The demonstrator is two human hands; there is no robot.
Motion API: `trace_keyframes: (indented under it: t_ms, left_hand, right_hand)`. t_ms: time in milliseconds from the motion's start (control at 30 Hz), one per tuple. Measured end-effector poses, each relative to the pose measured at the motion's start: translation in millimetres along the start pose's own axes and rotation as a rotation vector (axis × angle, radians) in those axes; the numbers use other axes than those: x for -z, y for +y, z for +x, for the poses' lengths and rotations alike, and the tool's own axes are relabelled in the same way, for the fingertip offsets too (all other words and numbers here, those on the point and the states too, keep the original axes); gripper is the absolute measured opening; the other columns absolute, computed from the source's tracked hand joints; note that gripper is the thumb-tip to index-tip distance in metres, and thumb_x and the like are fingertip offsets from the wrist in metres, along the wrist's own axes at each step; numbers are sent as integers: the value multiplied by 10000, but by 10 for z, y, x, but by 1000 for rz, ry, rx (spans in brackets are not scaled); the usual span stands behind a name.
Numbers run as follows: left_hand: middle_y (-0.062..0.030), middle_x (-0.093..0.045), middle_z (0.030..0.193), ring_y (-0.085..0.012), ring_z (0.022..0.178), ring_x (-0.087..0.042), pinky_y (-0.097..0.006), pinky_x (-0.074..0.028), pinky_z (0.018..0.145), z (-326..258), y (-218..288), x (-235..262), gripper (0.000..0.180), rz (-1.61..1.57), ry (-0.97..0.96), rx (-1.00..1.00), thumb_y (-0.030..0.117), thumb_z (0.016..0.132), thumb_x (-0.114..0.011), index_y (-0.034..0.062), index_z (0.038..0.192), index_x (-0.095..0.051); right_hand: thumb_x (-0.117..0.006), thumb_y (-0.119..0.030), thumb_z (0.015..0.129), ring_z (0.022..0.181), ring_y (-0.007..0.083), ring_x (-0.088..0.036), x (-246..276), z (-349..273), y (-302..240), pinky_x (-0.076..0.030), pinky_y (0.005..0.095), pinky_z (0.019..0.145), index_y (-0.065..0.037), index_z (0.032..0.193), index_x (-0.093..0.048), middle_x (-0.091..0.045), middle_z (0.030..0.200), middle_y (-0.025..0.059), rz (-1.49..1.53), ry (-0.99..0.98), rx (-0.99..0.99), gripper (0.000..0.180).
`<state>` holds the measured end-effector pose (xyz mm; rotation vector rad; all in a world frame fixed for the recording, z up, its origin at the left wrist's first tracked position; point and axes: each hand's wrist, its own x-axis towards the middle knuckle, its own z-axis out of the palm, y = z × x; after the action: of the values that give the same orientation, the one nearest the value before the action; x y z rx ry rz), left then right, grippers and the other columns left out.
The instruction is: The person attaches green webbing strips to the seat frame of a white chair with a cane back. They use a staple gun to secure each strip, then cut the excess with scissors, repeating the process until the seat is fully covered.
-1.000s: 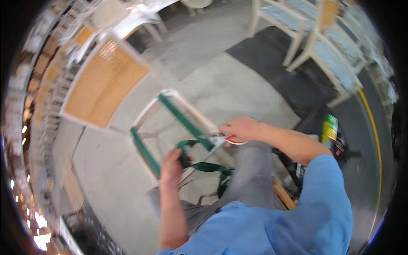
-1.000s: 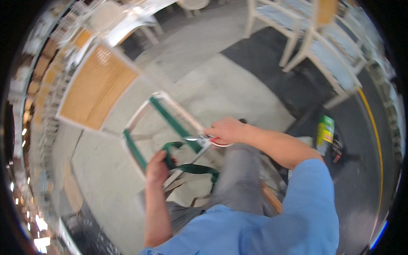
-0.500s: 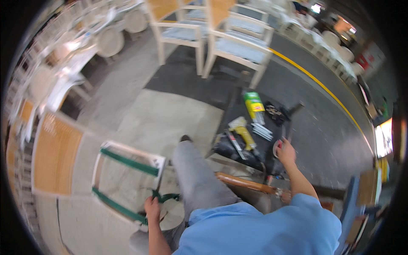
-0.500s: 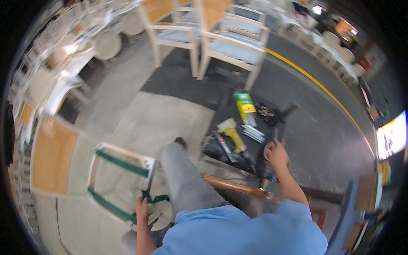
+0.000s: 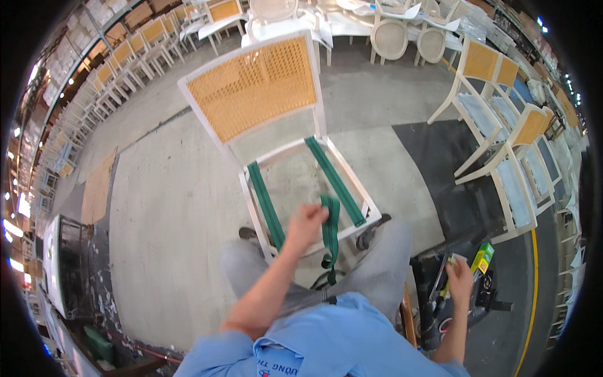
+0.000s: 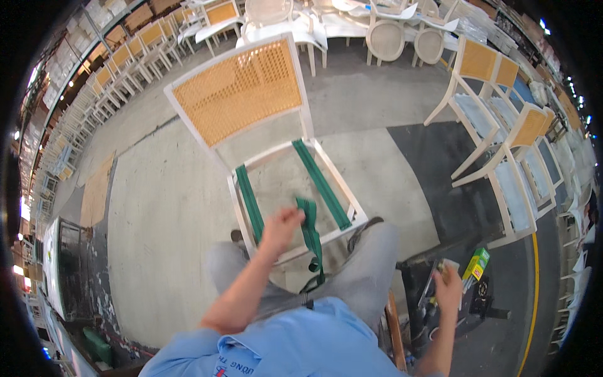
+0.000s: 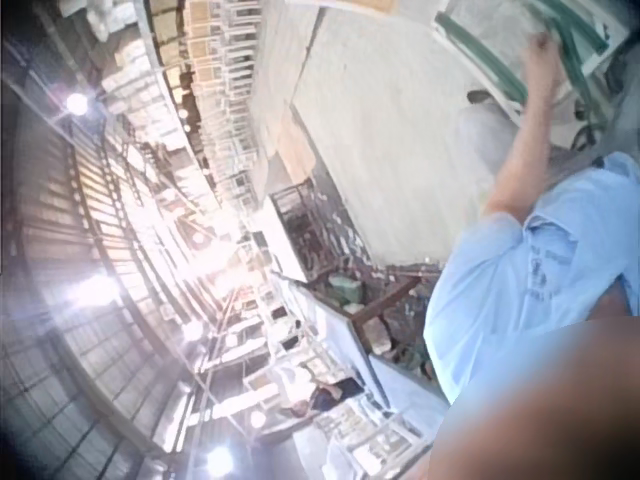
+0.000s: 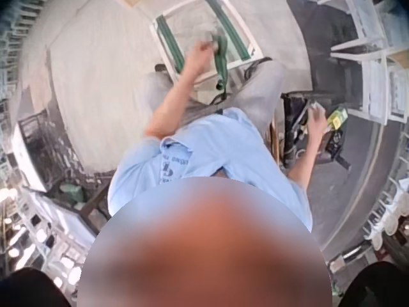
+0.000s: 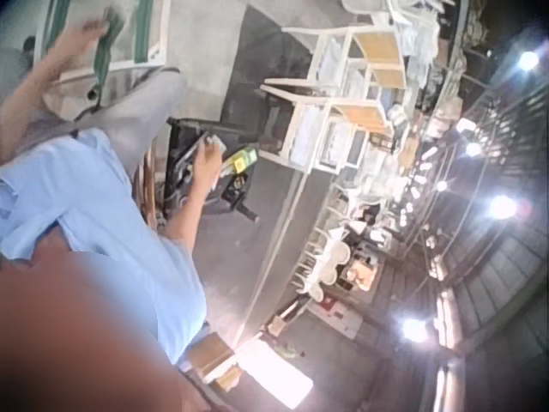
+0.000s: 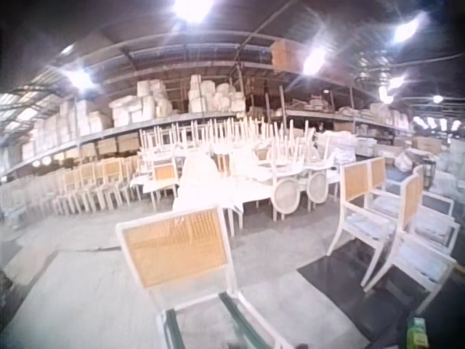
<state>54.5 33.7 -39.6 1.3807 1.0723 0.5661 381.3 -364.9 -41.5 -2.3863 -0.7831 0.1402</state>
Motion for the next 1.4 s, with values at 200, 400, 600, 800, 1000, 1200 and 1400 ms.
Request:
trace_keyframes:
  t_ms: [200,400,600,800,1000,1200,1400]
  left_hand:
    - [-5,-729,978,-96,894,-636,-280,-514,846,-244,1191,529,217,-142,-39,-325,149,1006,-683,-9,1139,-749]
    - [-43,-751,1034,-155,911,-710,-332,-578,845,-376,1636,726,215,-485,-49,-473,177,1060,-614,29,1193,-699]
    - [-113,-744,1015,-272,885,-756,-417,-644,797,-634,1936,1134,209,-736,-12,-498,180,1080,-559,25,1206,-619]
    - [-85,-666,969,-244,878,-692,-455,-571,922,-859,2164,1436,265,-817,-129,-689,254,1100,-520,46,1248,-590]
    - [-2,-461,769,-119,618,-399,-296,-397,600,-1372,2369,2088,270,-1032,-562,-839,174,1049,-554,28,1269,-611]
    - [-71,-641,653,-138,541,-581,-317,-441,496,-1893,1851,2476,365,111,-745,-621,184,953,-729,-32,1245,-708]
    - [-149,-692,1284,-200,1096,-683,-329,-541,984,-1318,414,1370,481,429,-566,-21,356,1044,-633,62,1423,-618]
  right_hand:
    - [-824,-172,860,1274,217,-593,-1338,434,-2556,-479,393,1045,-114,1519,-519,-652,1365,104,527,-837,307,729]
    - [-802,-27,875,1278,174,-572,-2220,332,-3096,-468,332,1042,-78,1495,-534,-626,1394,45,811,-1501,80,677]
    - [-871,5,749,1250,201,-586,-2728,-15,-2830,-478,366,1071,-84,1570,-412,-622,1393,64,622,-1480,343,945]
    - [-800,-99,841,1025,208,-678,-3229,-407,-2939,-524,357,913,-57,1224,-660,-739,1108,76,498,-1134,882,410]
    - [-631,-115,1001,761,163,-683,-3368,-168,-2889,-519,322,711,-22,1019,-681,-752,883,63,756,-1241,133,108]
    - [-615,18,949,677,224,-698,-2679,709,-2901,-544,350,615,-7,906,-594,-699,770,126,865,-808,-43,54]
    - [-676,-64,807,598,377,-636,-2121,615,-3098,-473,459,558,-51,883,-519,-579,630,170,403,-359,423,175]
